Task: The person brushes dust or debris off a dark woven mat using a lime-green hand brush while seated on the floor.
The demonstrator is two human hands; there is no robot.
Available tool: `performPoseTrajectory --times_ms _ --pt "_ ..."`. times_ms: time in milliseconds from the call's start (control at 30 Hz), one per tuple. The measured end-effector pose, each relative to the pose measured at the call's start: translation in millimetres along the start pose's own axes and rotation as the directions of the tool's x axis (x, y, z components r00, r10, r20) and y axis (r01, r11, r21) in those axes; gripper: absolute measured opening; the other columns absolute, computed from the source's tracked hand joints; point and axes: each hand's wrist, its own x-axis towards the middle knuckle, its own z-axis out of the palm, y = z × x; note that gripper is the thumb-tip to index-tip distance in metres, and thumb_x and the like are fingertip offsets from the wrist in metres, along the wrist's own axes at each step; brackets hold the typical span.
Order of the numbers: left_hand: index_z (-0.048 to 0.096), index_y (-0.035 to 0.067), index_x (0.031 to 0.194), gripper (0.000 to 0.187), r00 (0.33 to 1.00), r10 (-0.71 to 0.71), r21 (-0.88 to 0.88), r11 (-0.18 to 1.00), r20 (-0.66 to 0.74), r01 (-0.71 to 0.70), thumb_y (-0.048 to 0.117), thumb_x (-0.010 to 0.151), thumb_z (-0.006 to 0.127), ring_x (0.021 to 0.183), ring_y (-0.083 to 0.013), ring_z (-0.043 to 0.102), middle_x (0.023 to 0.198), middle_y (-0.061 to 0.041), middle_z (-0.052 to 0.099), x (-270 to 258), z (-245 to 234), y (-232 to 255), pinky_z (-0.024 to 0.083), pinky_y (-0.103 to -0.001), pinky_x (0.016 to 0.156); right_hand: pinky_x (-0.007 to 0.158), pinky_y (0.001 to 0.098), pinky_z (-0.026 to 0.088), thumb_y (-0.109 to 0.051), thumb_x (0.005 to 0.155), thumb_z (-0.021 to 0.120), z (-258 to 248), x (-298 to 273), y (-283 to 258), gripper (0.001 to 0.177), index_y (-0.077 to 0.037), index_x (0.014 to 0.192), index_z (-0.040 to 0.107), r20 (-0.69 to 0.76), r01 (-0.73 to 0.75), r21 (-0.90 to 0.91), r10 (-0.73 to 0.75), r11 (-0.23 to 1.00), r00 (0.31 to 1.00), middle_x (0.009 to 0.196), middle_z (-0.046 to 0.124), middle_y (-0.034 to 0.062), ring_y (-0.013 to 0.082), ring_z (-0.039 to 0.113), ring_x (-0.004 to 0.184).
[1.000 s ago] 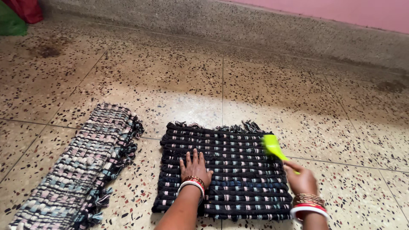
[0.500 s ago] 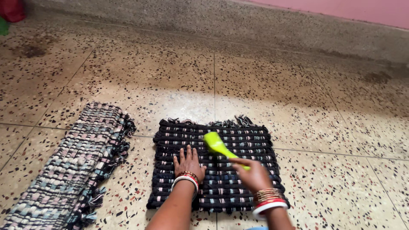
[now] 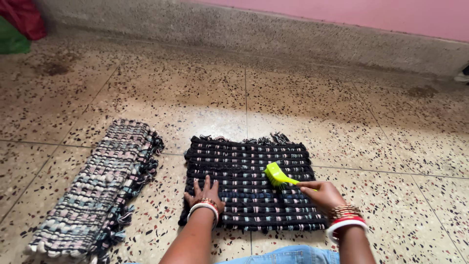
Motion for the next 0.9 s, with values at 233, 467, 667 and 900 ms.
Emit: performPoseTrajectory --times_ms 233,467,667,900 --pt "0.023 0.04 0.161 0.088 0.999 -0.03 -0.046 0.998 0.014 0.031 0.041 0.09 0.074 0.16 -0.0265 0.001 0.173 0.003 -0.005 4 4 -11 0.016 -0.062 0.124 0.046 0.02 0.038 -0.029 0.091 0.074 48 -13 -37 0.023 -0.022 0.112 0.083 -0.178 0.181 -0.206 -0.219 0.962 0.959 0.069 0.07 -0.0058 -0.0011 0.052 0.048" --pt "0.032 0.033 0.159 0.079 0.999 -0.013 -0.043 0.999 0.05 0.016 0.046 0.092 0.071 0.16 -0.028 0.002 0.174 0.001 -0.001 -8 4 -2 0.018 -0.066 0.122 0.049 0.0186 0.038 -0.027 0.091 0.073 165 -55 -94 0.025 -0.028 0.114 0.083 0.065 0.441 -0.196 -0.437 0.876 0.897 0.073 0.073 -0.0065 -0.0018 0.049 0.052" --pt "0.026 0.032 0.161 0.079 0.999 0.01 -0.01 1.0 0.042 -0.009 0.048 0.095 0.067 0.159 -0.0278 0.003 0.173 0.0 -0.001 -3 14 -4 0.017 -0.064 0.123 0.043 0.0248 0.03 -0.029 0.094 0.068 98 -37 -62 0.026 -0.031 0.117 0.078 0.022 0.06 -0.144 -0.057 0.988 0.998 0.063 0.064 -0.0034 0.0053 0.038 0.045" --pt "0.04 0.03 0.156 0.068 0.998 0.013 0.006 1.0 0.067 -0.014 0.047 0.096 0.065 0.159 -0.0281 0.011 0.173 0.0 0.003 1 15 -10 0.022 -0.059 0.124 0.047 0.0307 0.039 -0.033 0.093 0.071 11 -26 -2 0.026 -0.031 0.117 0.08 -0.339 -0.114 -0.209 0.038 0.971 0.94 0.062 0.07 0.0028 0.0105 0.052 0.047"
